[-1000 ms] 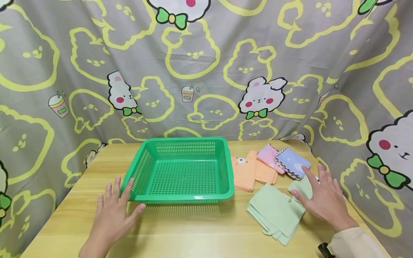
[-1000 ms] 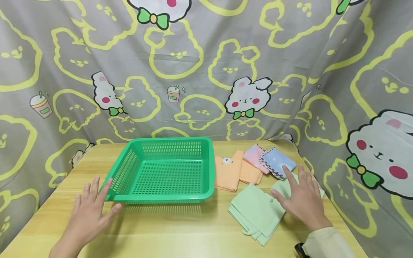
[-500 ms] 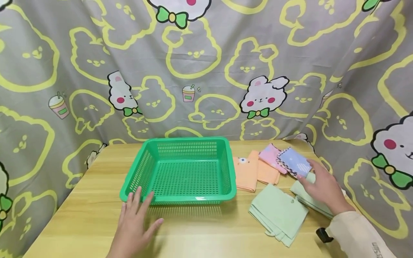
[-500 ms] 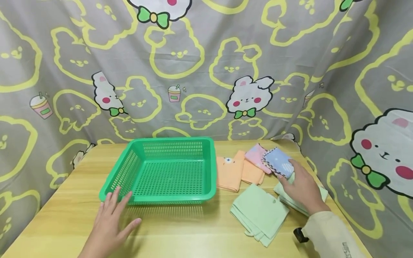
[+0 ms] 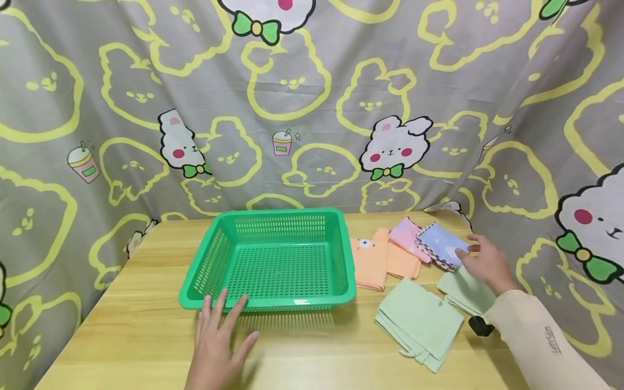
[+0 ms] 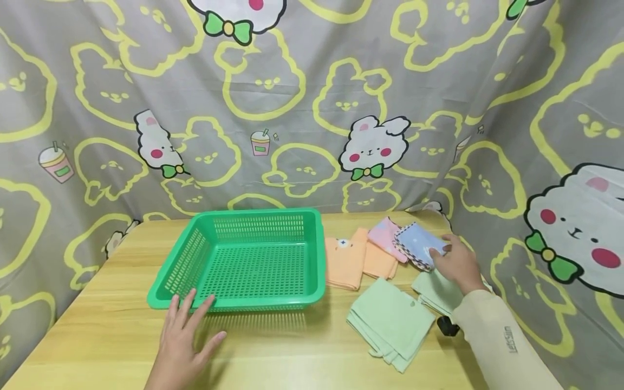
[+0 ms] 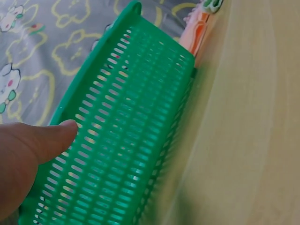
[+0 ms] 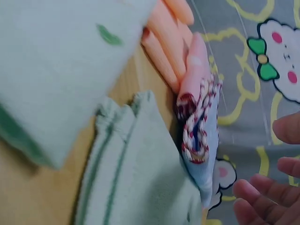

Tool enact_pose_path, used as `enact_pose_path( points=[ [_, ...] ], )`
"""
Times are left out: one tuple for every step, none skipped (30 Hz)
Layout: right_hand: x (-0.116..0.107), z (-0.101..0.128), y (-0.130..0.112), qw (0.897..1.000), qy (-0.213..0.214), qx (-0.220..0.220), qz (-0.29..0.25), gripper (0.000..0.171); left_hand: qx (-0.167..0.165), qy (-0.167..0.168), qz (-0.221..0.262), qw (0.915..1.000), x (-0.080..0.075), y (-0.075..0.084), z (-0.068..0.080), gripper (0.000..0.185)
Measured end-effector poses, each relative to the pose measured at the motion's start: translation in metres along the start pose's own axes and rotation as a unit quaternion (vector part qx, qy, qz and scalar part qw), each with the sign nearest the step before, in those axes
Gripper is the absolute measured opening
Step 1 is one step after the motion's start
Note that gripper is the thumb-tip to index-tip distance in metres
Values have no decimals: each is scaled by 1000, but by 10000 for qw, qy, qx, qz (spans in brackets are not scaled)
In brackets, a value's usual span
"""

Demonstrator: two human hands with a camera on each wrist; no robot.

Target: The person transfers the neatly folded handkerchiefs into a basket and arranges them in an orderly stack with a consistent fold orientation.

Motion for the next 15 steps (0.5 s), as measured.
enact_pose_path(
  points=[
    [-1, -2, 2, 9999, -40, 96, -29, 70, -16, 2, -4, 10000, 2, 0, 0, 76],
    [-2, -3, 5, 9997, -110, 201, -52, 72, -40, 3, -11, 10000, 3, -1, 1, 77],
    [-2, -4, 6, 9992, -203, 327, -82, 74, -65, 8, -23, 10000, 4, -1, 1, 77],
    [-3, -6, 8, 9986, -288, 437, -104, 75, -96, 2, -29, 9999, 5, -1, 1, 78],
    [-4, -7, 9, 9978, -362, 540, -127, 77, -126, -3, -36, 9999, 6, 0, 1, 78],
    [-5, -8, 10, 9970, -421, 642, -133, 78, -151, -3, -27, 9999, 7, 0, 1, 78],
    [-6, -9, 12, 9961, -467, 737, -142, 78, -165, 2, -18, 9999, 7, 1, 0, 77],
    [-7, -10, 12, 9951, -499, 834, -171, 78, -181, 12, -4, 9998, 7, 1, 0, 77],
    [-7, -11, 13, 9943, -514, 917, -192, 78, -192, 25, 6, 9998, 7, 2, 0, 76],
    [-7, -12, 14, 9935, -515, 995, -218, 77, -203, 36, 22, 9998, 7, 2, -1, 75],
    [-7, -13, 15, 9925, -514, 1078, -255, 77, -212, 49, 33, 9998, 7, 2, -1, 75],
    [-7, -14, 16, 9916, -507, 1155, -294, 76, -221, 59, 44, 9997, 7, 2, -1, 75],
    [-6, -15, 16, 9905, -508, 1234, -347, 76, -225, 70, 44, 9997, 7, 2, -1, 74],
    [-6, -16, 17, 9893, -514, 1304, -411, 76, -232, 83, 47, 9997, 7, 2, -1, 74],
    [-6, -16, 18, 9886, -518, 1348, -431, 75, -231, 96, 45, 9997, 8, 2, -1, 74]
  ],
)
Point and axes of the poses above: each hand's wrist, its own z-axis away from the middle knuckle, its own x-axis out of the palm, y = z × x, the point moved 1 cm from there along -z, towards the middle knuckle, and after that the axes turned 4 degrees about -x, right-handed, at the moved point
